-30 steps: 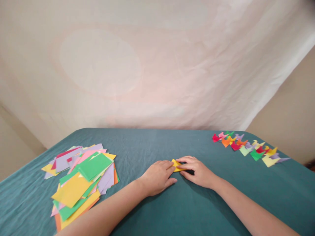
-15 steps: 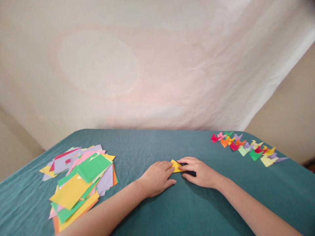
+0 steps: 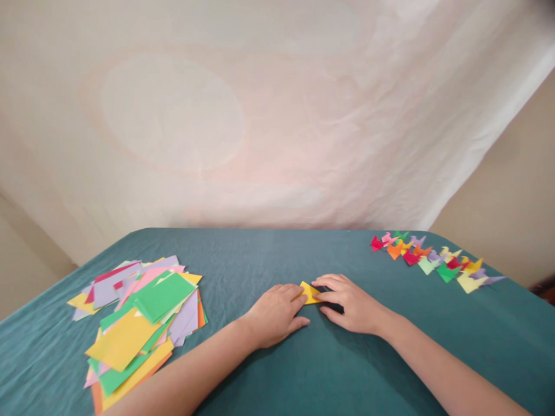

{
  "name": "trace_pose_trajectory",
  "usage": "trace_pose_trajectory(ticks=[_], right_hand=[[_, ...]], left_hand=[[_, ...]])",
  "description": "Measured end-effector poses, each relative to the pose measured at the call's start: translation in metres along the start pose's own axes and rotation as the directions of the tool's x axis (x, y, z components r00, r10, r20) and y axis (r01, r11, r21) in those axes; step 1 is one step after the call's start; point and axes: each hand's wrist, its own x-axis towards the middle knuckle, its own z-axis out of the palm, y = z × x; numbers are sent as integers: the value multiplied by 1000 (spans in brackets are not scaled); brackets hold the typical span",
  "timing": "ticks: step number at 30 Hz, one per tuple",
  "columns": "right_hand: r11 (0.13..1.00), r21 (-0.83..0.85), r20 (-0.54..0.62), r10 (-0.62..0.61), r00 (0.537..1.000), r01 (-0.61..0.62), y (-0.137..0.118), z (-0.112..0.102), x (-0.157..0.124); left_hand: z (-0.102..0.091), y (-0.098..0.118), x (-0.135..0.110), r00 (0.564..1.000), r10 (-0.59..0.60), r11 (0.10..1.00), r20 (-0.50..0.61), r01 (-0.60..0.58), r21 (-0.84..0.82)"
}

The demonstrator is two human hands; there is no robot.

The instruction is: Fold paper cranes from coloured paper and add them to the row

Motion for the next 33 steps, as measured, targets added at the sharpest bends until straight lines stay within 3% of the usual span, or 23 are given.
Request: trace_pose_trajectory(ticks=[8, 15, 27, 33], right_hand=[[998, -34, -5, -47, 999, 46, -15, 0, 4], [999, -24, -7, -46, 999, 45, -12, 6, 4], [993, -109, 145, -22, 989, 38, -21, -9, 2], [992, -123, 163, -7, 987, 27, -23, -11, 2]], left_hand=[[0, -1, 0, 1000, -1, 1000, -11, 1, -15], [-1, 0, 0, 1000, 1, 1000, 2, -1, -15], [1, 0, 1, 1000, -2, 1000, 3, 2, 11], [-2, 0, 0, 1000, 10, 1000, 1, -10, 3]])
